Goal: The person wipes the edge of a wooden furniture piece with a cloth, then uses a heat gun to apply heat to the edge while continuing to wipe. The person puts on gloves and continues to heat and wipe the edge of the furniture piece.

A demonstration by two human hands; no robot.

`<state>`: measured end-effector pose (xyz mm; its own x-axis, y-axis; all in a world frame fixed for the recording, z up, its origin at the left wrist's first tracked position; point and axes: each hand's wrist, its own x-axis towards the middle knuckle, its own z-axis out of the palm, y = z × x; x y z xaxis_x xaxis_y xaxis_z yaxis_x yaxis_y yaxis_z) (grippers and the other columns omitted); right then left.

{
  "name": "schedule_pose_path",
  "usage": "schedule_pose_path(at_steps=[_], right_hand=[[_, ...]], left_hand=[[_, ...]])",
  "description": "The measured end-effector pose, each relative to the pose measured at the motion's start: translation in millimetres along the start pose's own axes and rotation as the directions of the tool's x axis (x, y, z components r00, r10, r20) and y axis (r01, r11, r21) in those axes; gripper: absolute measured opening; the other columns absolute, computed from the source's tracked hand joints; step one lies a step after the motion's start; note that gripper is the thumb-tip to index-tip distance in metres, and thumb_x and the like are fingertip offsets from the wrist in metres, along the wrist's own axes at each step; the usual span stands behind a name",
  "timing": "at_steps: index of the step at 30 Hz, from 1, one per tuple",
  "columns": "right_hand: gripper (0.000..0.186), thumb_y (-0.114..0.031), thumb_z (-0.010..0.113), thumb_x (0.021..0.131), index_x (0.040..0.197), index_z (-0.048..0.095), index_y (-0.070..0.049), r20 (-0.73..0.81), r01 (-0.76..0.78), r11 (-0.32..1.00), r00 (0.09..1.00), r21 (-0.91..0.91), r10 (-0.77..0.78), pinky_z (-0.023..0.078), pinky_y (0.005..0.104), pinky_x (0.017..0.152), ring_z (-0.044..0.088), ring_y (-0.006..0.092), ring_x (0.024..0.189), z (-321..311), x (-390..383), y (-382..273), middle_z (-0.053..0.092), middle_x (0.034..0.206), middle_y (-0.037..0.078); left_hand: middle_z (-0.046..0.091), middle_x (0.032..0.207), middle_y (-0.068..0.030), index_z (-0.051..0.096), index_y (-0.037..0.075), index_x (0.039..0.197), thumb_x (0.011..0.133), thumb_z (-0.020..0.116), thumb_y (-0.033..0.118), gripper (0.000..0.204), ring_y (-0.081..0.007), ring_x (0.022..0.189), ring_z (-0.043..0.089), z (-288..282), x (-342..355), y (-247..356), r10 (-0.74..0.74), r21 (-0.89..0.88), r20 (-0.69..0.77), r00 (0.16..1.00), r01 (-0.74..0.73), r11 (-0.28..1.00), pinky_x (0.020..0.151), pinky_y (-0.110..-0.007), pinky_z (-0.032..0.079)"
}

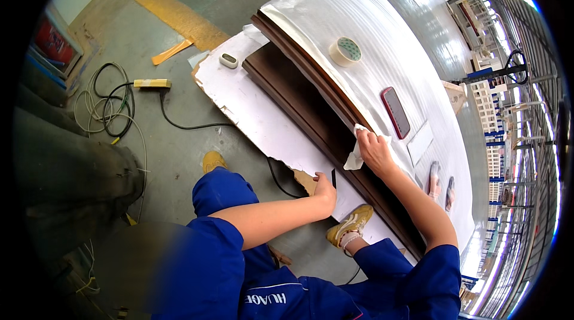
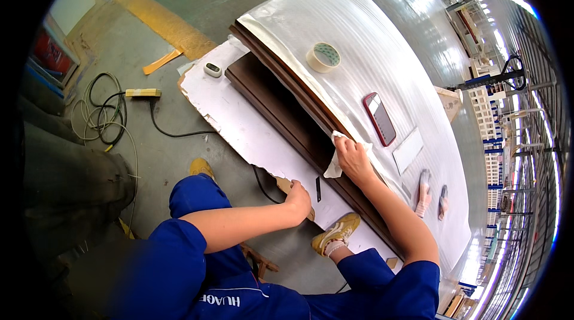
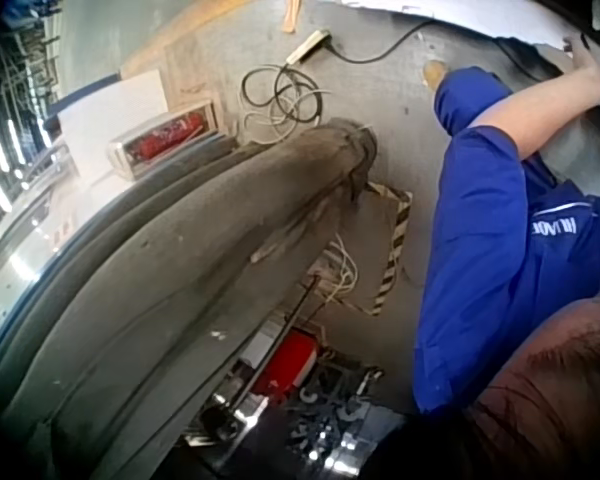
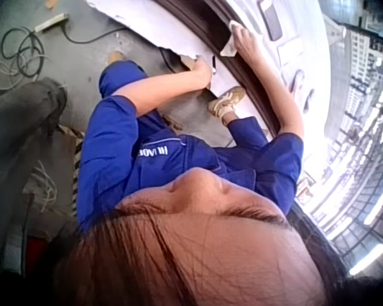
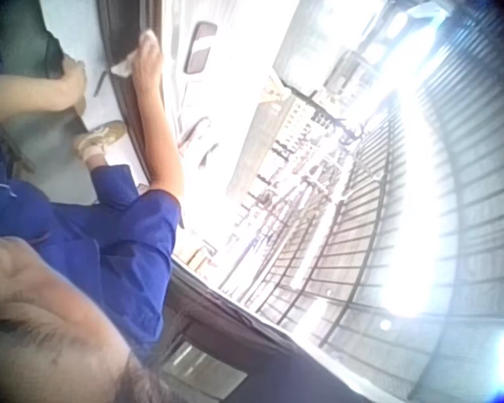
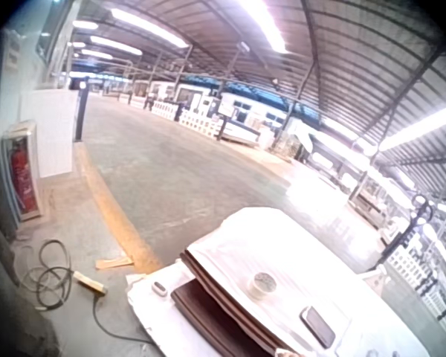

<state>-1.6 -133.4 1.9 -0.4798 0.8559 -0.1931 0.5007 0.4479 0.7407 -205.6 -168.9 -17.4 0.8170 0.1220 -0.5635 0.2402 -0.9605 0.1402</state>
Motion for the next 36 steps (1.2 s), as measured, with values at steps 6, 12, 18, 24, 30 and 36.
schedule_pose_path(at_steps=[6,12,18,24,30,36], right_hand=[[0.047,-0.015,0.055,0.085,0.128,0.053,0.003,-0.044,-0.043,0.998,0.998,0.049,0.046,0.042,0.0268,0.069,0.052,0.0156,0.090,-9,32,-2,0.049,0.104,0.006],[0.045,-0.013,0.055,0.083,0.123,0.053,0.004,-0.160,-0.175,0.958,0.963,0.229,0.215,0.045,0.0268,0.070,0.053,0.0177,0.091,-14,120,-18,0.050,0.101,0.007],[0.035,-0.012,0.056,0.078,0.109,0.059,0.003,-0.270,-0.339,0.897,0.869,0.284,0.415,0.043,0.0310,0.079,0.050,0.0227,0.095,-27,188,-28,0.051,0.102,0.010],[0.037,-0.009,0.056,0.077,0.112,0.056,0.003,-0.307,-0.400,0.736,0.721,0.547,0.621,0.045,0.0330,0.085,0.051,0.0242,0.090,-38,178,-41,0.051,0.093,0.010],[0.044,-0.008,0.059,0.078,0.120,0.053,0.000,-0.227,-0.462,0.667,0.696,0.585,0.681,0.045,0.0351,0.092,0.054,0.0247,0.102,-19,53,-49,0.053,0.107,0.011],[0.035,-0.008,0.059,0.077,0.111,0.056,-0.004,-0.162,-0.533,0.609,0.660,0.587,0.733,0.048,0.0350,0.082,0.056,0.0234,0.089,8,-79,-55,0.054,0.094,0.008]], left_hand=[[0.060,0.128,-0.0147,0.062,0.007,0.126,0.084,0.065,0.024,0.045,-0.0325,0.119,0.055,4,2,3,-0.033,0.019,-0.010,0.999,0.034,0.999,0.102,-0.052,0.034],[0.062,0.126,-0.0122,0.064,0.009,0.124,0.085,0.064,0.027,0.043,-0.0311,0.118,0.056,13,6,9,-0.018,0.029,0.003,1.000,0.018,0.999,0.100,-0.051,0.036],[0.062,0.125,-0.0071,0.064,0.008,0.122,0.089,0.058,0.020,0.036,-0.0250,0.114,0.058,13,1,0,0.046,0.034,-0.064,0.997,-0.044,0.998,0.095,-0.048,0.039],[0.065,0.117,-0.0065,0.064,0.010,0.117,0.090,0.060,0.027,0.032,-0.0229,0.108,0.062,68,48,-10,-0.031,-0.055,-0.586,0.809,-0.002,0.998,0.085,-0.039,0.048],[0.066,0.112,-0.0102,0.065,0.008,0.113,0.085,0.065,0.046,0.047,-0.0261,0.105,0.062,15,10,-1,0.066,0.029,-0.086,0.994,-0.064,0.998,0.091,-0.039,0.045],[0.067,0.108,-0.0095,0.068,0.010,0.108,0.084,0.066,0.046,0.043,-0.0250,0.105,0.062,46,16,4,0.048,0.032,-0.062,0.997,-0.046,0.998,0.090,-0.040,0.043]])
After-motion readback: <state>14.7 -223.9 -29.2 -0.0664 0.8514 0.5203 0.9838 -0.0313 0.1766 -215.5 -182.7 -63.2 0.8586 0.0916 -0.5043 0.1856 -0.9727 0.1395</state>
